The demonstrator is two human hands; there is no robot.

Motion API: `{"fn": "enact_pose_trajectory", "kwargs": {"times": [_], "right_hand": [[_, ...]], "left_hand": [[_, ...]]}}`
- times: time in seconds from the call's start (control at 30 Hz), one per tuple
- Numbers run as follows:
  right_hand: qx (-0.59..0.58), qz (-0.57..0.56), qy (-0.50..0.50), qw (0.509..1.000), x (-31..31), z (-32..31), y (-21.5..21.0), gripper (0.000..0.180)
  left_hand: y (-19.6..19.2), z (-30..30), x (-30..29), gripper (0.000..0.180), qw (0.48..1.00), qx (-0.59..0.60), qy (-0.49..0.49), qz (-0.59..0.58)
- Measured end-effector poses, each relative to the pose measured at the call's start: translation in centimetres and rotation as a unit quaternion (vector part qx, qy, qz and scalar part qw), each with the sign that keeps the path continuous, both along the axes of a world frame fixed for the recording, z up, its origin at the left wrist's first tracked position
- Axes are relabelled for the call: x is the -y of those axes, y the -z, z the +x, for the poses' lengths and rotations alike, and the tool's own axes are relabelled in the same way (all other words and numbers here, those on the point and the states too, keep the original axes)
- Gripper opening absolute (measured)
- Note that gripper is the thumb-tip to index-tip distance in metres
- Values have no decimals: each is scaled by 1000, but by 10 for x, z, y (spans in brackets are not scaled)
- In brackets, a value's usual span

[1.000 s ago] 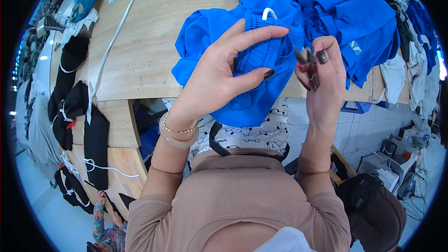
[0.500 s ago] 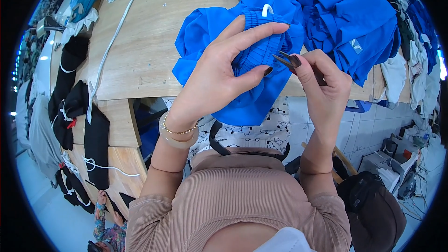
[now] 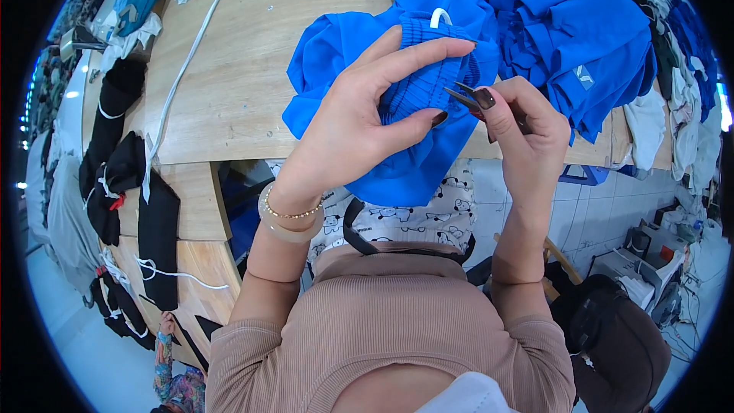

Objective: Trimming excess threads and labels from blue athletic shorts using thread snips.

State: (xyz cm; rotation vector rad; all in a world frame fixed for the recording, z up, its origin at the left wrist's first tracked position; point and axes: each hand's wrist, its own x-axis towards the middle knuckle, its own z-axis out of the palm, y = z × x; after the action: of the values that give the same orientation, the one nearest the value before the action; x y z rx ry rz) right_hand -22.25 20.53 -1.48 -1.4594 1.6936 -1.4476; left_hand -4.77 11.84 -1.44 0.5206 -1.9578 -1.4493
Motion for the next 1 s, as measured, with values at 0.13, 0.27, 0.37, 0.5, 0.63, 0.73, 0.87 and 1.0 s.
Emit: {"fn": "enact_pose_trajectory", "kwargs": {"times": [0.13,0.27,0.37,0.5,0.63,0.73,0.87,1.0], "right_hand": [[110,1,-12,994,2,-1,6,15],[52,13,6,999,-1,-4,6,16],[19,5,8,1000,-2,-3,0,17],[-40,19,7,999,-2,-1,-9,20],[-77,34,3,996,-5,-2,-12,16],[-69,45,11,997,-6,-1,-13,17],[-67,47,14,997,-7,-1,-14,17],[-71,38,4,997,-6,-2,-12,17]], "left_hand": [[1,1,0,57,999,-15,10,28],[4,2,1,56,1000,1,2,18],[2,1,0,56,1000,5,0,1],[-3,0,-3,56,1000,11,-3,16],[-4,0,-3,56,1000,22,-6,16],[-3,-1,-3,55,1000,20,-5,1],[-2,-1,-3,55,1000,19,-4,-5],[2,-5,-6,50,998,-31,-52,-5]]}}
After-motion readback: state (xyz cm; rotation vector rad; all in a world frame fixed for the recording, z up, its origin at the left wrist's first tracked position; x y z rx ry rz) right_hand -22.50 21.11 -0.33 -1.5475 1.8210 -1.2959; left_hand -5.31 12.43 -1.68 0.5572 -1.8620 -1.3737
